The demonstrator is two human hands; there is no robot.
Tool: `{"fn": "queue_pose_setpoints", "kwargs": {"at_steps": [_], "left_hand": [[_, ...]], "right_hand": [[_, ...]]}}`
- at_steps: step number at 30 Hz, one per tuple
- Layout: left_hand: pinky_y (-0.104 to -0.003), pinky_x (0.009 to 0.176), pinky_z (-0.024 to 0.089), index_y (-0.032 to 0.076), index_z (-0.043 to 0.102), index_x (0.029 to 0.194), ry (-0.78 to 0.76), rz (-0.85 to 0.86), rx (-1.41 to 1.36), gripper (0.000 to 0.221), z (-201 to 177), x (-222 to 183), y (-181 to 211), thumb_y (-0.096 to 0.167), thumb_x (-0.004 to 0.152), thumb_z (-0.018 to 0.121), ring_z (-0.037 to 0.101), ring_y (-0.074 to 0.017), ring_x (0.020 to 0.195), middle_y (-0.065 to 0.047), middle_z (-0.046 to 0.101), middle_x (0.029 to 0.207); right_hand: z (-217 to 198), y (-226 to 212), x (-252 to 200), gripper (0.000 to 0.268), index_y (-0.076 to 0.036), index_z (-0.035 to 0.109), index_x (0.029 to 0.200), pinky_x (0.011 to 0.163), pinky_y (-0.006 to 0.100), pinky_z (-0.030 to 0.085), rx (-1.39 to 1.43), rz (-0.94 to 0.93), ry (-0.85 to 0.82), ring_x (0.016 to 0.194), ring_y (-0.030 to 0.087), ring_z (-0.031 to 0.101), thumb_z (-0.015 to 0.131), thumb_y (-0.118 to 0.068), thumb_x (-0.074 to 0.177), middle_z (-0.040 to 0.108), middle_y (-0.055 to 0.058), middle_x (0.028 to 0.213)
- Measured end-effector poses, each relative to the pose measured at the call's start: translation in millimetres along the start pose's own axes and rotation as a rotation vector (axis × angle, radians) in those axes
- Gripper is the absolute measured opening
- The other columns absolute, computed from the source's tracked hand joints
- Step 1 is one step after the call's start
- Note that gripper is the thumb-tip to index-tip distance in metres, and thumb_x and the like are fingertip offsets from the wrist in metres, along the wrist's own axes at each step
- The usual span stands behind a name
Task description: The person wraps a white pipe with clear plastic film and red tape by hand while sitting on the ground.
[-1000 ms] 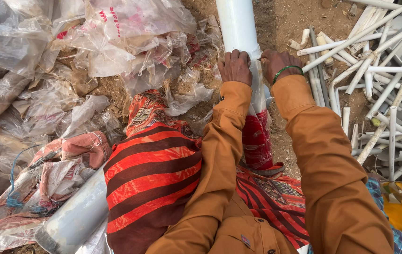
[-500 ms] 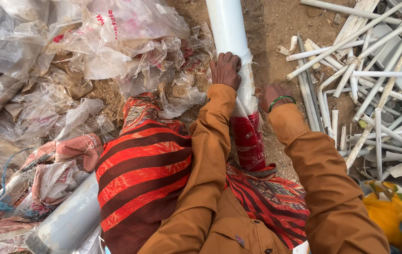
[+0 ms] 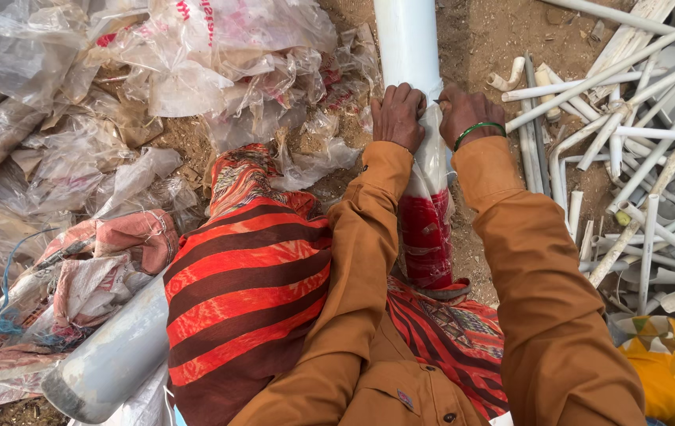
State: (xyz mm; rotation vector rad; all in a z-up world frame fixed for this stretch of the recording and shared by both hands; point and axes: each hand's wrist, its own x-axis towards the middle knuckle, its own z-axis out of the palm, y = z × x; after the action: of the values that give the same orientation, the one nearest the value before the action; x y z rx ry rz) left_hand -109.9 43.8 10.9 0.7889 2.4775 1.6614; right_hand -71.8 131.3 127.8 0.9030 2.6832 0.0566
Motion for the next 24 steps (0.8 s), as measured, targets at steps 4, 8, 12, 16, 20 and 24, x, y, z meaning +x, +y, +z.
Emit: {"fn": "queue_pose_setpoints", "kwargs": {"at_steps": [4, 8, 12, 16, 20, 24], "left_hand": [[-0.045, 0.09, 0.034, 0.015, 0.061, 0.085, -0.02, -0.013, -0.008, 0.024, 7.9, -1.5, 3.0, 0.001, 0.067, 0.07, 0.053, -0.0245, 0.099, -0.002, 0.054, 0.091], [-0.045, 0.089, 0.035, 0.014, 0.06, 0.085, -0.014, -0.008, -0.005, 0.024, -1.0, 1.6, -1.0, 0.0, 0.067, 0.068, 0.053, -0.0256, 0.099, -0.002, 0.054, 0.092], [-0.045, 0.087, 0.036, 0.014, 0.061, 0.087, -0.022, -0.008, -0.015, 0.019, 6.6, -0.4, 0.8, 0.001, 0.076, 0.068, 0.054, -0.025, 0.099, -0.002, 0.055, 0.092], [-0.046, 0.09, 0.036, 0.016, 0.062, 0.092, 0.047, 0.008, -0.001, 0.018, 8.5, -6.9, -5.5, 0.006, 0.08, 0.07, 0.054, -0.0256, 0.098, -0.003, 0.056, 0.094], [-0.049, 0.091, 0.036, 0.017, 0.063, 0.101, 0.143, 0.086, -0.048, 0.024, 0.7, -7.7, -2.2, 0.014, 0.08, 0.073, 0.053, -0.0269, 0.097, -0.003, 0.056, 0.095], [-0.047, 0.088, 0.037, 0.017, 0.064, 0.097, 0.034, 0.014, -0.001, 0.023, 0.6, -7.5, 1.3, 0.009, 0.077, 0.071, 0.054, -0.0272, 0.1, -0.004, 0.056, 0.096]], "right_hand": [[18.8, 18.3, -16.1, 0.021, -0.014, 0.068, 0.118, 0.089, 0.057, 0.047, 0.041, -0.029, 0.031, 0.102, 0.045, 0.067, 0.061, -0.018, 0.098, 0.073, 0.023, 0.104], [36.2, 31.6, -52.5, 0.024, -0.015, 0.066, 0.126, 0.09, 0.057, 0.051, 0.069, 0.063, -0.149, 0.102, 0.046, 0.068, 0.058, -0.02, 0.103, 0.071, 0.027, 0.102], [40.2, 53.7, -95.7, 0.031, -0.025, 0.072, 0.121, 0.09, 0.054, 0.052, -0.009, 0.057, -0.242, 0.102, 0.043, 0.067, 0.067, -0.023, 0.09, 0.069, 0.023, 0.108], [22.7, 44.6, -75.3, 0.028, -0.028, 0.072, 0.12, 0.092, 0.052, 0.054, 0.168, 0.133, -0.091, 0.099, 0.037, 0.073, 0.064, -0.024, 0.094, 0.076, 0.015, 0.104], [2.4, 15.2, -15.1, 0.023, -0.021, 0.07, 0.12, 0.089, 0.054, 0.053, 0.082, 0.032, 0.025, 0.1, 0.043, 0.07, 0.066, -0.027, 0.098, 0.074, 0.021, 0.102], [14.4, 7.2, 2.1, 0.024, -0.019, 0.068, 0.12, 0.086, 0.055, 0.052, 0.007, -0.013, 0.021, 0.099, 0.045, 0.069, 0.063, -0.024, 0.098, 0.073, 0.024, 0.099]]}}
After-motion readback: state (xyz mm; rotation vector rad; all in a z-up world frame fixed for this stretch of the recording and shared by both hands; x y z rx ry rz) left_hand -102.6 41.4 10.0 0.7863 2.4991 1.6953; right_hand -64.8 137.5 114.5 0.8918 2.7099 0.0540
